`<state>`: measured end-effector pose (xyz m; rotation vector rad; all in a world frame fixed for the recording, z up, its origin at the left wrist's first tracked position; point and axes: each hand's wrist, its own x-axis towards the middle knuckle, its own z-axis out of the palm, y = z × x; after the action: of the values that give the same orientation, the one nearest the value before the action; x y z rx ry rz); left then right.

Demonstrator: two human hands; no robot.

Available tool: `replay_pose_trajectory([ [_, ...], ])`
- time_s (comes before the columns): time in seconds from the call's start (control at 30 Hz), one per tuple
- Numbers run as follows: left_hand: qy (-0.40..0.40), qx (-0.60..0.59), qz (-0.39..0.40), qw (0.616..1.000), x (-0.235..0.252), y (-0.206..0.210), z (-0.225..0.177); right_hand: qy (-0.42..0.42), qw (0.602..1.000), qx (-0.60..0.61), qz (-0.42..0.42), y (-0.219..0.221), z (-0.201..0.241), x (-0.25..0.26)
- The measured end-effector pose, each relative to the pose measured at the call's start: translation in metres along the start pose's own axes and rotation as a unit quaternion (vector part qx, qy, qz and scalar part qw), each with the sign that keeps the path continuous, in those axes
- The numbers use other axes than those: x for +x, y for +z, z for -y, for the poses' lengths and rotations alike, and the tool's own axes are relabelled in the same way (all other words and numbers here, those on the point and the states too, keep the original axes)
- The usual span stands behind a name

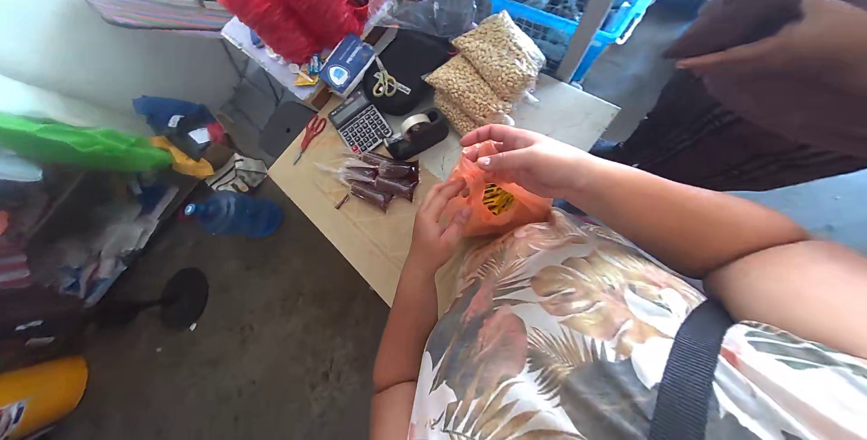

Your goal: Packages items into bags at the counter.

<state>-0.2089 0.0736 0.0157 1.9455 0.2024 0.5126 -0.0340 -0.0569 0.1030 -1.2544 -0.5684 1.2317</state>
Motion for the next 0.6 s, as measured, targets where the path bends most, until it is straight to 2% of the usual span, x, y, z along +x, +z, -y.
replay_pose_trajectory([
  [0.07,-0.019,-0.017,0.047,0.999,0.013,0.013,-0.010,0.003,1.000,-0.004,0.003,0.001,0.000,-0.007],
  [0.13,-0.077,-0.054,0.096,0.991,0.020,0.025,-0.019,0.007,1.000,-0.011,0.007,-0.002,0.001,-0.014],
  [0.23,-0.154,-0.126,0.120,0.973,0.022,0.031,-0.036,0.000,0.999,-0.037,0.004,-0.013,0.006,-0.031],
  [0.47,-0.168,-0.169,-0.001,0.971,0.015,-0.004,-0.050,-0.079,0.985,-0.112,-0.106,-0.060,0.022,-0.081],
  [0.6,-0.160,-0.185,-0.046,0.969,0.032,-0.007,-0.064,-0.131,0.979,-0.096,-0.124,-0.064,0.029,-0.087],
])
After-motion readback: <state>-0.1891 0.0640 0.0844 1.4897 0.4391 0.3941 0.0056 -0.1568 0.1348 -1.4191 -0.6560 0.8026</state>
